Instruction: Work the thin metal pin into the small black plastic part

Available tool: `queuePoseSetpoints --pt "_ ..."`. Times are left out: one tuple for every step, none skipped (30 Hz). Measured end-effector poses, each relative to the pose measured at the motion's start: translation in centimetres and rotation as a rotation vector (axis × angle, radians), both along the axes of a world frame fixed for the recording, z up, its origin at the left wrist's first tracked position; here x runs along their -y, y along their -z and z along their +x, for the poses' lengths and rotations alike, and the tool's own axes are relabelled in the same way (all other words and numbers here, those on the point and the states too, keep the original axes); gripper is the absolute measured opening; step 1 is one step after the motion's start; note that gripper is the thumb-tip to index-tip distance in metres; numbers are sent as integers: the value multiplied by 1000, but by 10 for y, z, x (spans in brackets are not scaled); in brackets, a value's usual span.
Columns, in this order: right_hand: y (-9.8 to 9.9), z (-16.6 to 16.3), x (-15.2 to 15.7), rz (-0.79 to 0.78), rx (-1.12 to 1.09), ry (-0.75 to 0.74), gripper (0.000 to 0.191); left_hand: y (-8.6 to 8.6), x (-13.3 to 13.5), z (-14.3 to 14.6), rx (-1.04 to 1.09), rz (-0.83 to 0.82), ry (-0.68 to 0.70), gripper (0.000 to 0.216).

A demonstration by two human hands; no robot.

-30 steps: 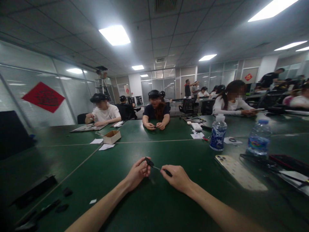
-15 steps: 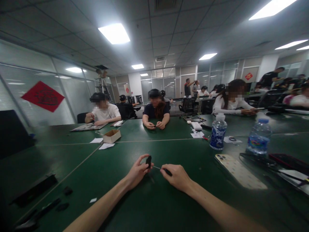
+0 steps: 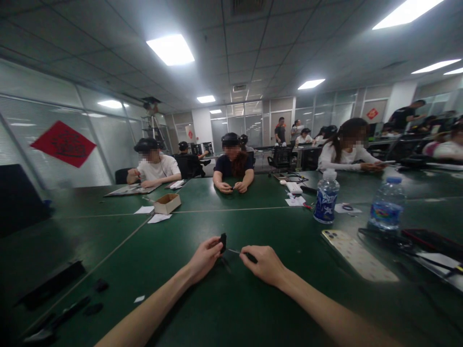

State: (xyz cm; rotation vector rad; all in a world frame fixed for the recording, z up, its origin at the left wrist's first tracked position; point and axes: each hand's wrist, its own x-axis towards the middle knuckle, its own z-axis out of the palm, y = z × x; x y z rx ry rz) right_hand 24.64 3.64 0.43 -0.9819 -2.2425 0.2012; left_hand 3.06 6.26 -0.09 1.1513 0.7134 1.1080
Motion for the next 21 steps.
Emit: queuePoseSetpoints --pt "0 0 0 2 -3 1 25 1 0 0 13 -1 -4 28" --pt "1 0 0 5 -4 3 25 1 -1 0 30 -6 -2 28" --pt "1 0 0 8 -5 6 25 1 -1 0 49 -12 3 28" --pt "1 0 0 10 -5 9 25 2 -1 0 68 -17 7 28" --pt "1 0 0 11 -4 12 25 2 -1 0 82 -21 8 30" --pt "1 0 -1 10 -4 13 25 2 -1 0 88 -23 12 31" --pt "1 0 -1 8 -3 14 25 1 -1 0 88 -23 16 32" --pt "1 -1 -1 5 -2 13 25 1 -1 0 84 -20 18 33" --pt "1 -1 -1 4 -2 13 24 1 -1 0 77 -18 19 33" --pt "1 0 -1 4 -1 13 24 0 0 0 68 -17 23 32" --pt "1 0 -1 5 0 14 24 0 0 0 60 -14 26 31" --pt "2 0 -2 5 3 14 24 0 0 0 52 -7 27 31" --pt "2 0 -2 4 7 15 24 -1 1 0 42 1 28 31" --pt "3 1 -3 3 12 15 24 -1 1 0 28 9 29 31" --pt "3 1 -3 2 17 15 24 -1 1 0 10 18 32 31" --pt "3 1 -3 4 21 16 24 -2 1 0 -9 28 34 30" --pt "3 1 -3 8 23 17 24 -2 1 0 -25 38 34 30" --pt "3 1 -2 16 23 21 25 -2 1 0 -36 48 33 29" --pt "3 1 -2 25 20 26 25 -2 1 1 -42 57 32 29" --pt "3 1 -2 33 17 29 26 -2 1 1 -43 65 30 28" --pt "2 1 -2 40 13 28 27 -2 1 1 -39 70 29 28"
